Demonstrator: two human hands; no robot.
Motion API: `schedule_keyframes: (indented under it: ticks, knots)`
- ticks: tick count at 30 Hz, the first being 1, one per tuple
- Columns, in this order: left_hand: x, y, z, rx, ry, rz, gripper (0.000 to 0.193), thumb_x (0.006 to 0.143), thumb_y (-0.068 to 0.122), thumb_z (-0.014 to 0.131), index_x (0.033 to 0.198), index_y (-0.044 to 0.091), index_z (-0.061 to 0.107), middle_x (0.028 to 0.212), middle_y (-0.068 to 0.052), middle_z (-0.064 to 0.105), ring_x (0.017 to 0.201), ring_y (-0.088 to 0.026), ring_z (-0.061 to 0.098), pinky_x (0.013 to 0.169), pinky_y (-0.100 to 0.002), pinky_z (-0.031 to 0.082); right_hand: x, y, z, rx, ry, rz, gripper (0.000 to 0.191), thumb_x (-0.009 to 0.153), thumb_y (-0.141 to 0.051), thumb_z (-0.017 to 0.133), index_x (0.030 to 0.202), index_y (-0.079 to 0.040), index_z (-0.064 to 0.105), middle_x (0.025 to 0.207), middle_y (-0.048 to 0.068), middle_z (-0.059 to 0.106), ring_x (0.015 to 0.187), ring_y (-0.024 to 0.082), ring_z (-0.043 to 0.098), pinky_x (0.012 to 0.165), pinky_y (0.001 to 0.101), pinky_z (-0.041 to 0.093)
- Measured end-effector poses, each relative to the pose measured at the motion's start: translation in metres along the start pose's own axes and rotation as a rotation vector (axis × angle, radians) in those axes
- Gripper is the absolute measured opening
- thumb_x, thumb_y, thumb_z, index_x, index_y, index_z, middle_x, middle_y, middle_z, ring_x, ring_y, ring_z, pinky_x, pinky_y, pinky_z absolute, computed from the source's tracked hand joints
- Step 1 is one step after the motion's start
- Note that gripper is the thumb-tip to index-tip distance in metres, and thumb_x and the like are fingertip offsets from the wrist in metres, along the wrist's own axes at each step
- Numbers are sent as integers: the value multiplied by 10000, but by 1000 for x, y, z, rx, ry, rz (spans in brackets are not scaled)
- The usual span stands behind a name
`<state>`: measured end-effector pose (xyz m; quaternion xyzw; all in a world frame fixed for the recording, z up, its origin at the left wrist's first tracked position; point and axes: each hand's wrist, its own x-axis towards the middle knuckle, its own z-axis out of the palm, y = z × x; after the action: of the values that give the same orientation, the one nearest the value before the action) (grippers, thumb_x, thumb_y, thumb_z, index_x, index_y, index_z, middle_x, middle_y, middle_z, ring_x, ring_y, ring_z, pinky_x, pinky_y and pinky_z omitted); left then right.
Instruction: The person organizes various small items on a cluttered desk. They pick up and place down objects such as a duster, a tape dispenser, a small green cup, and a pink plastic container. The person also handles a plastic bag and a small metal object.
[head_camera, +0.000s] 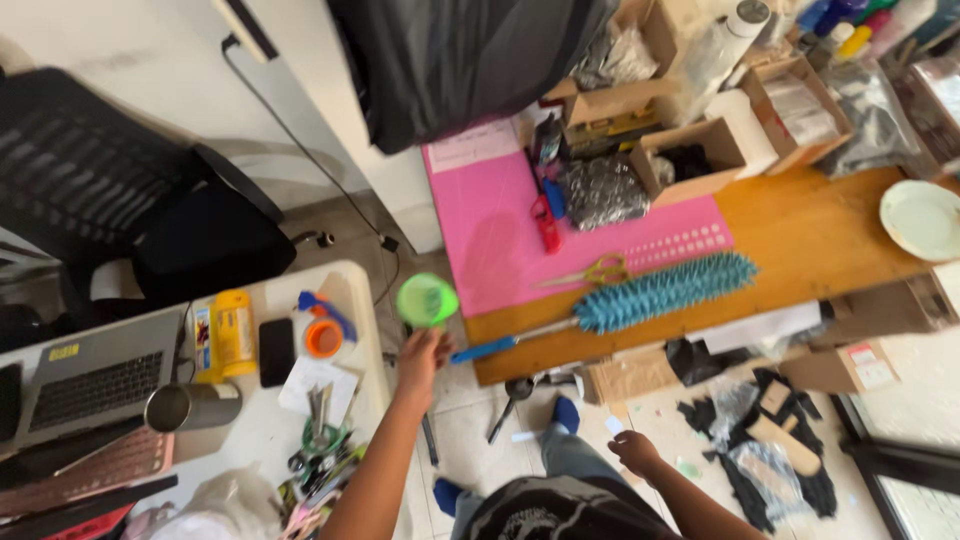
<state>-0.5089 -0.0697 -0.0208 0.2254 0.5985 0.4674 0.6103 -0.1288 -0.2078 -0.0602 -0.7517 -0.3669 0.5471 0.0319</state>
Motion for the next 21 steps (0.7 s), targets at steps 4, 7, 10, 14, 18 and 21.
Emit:
schedule_keyframes:
  ticks: [4, 7, 10, 14, 18, 21]
  knots:
    - [77, 35, 125, 17, -6, 28, 253, 971, 309, 668, 1112, 101, 697, 903, 0, 739, 734, -95, 684, 545, -236, 431, 38, 2, -56, 104, 28, -16, 479, 885, -305, 748, 1253, -4, 685, 1056, 161, 794, 826, 243, 757, 788, 380, 601]
    - [125, 53, 200, 50, 32, 83, 216, 1012, 278, 630, 1071, 82, 700, 841, -6, 705, 670, -99, 645, 524, -247, 409, 53, 14, -84, 219, 68, -19, 497, 885, -307, 732, 1267, 9, 695, 1093, 157, 799, 835, 254, 760, 788, 375, 597]
    - [160, 64, 250, -72, 21, 240, 188, 1006, 221, 628, 1092, 73, 704, 837, -20, 707, 686, -104, 663, 606, -260, 542, 58, 33, -99, 341, 113, -1, 512, 886, -304, 733, 1276, 24, 689, 1152, 138, 777, 845, 275, 768, 777, 386, 600]
    - [179, 55, 283, 84, 48, 427, 256, 1072, 230, 574, 998, 1, 660, 776, -56, 645, 649, -135, 609, 607, -292, 510, 54, 75, -110, 325, 50, 278, 484, 923, -322, 699, 1315, -42, 664, 1183, 144, 777, 933, 253, 758, 766, 437, 572]
    - [148, 17, 314, 164, -91, 478, 240, 1052, 254, 552, 1029, 38, 655, 839, -19, 678, 726, -113, 622, 675, -283, 512, 38, 116, -115, 465, 103, 322, 460, 915, -309, 719, 1271, -19, 705, 1152, 149, 785, 966, 305, 754, 806, 417, 574]
    - [101, -10, 330, 505, -274, 481, 334, 1103, 283, 486, 959, 49, 675, 784, 3, 666, 735, -103, 630, 684, -271, 486, 42, 110, -123, 383, 296, 123, 408, 896, -245, 732, 1231, -16, 694, 1125, 167, 758, 992, 345, 728, 836, 421, 567]
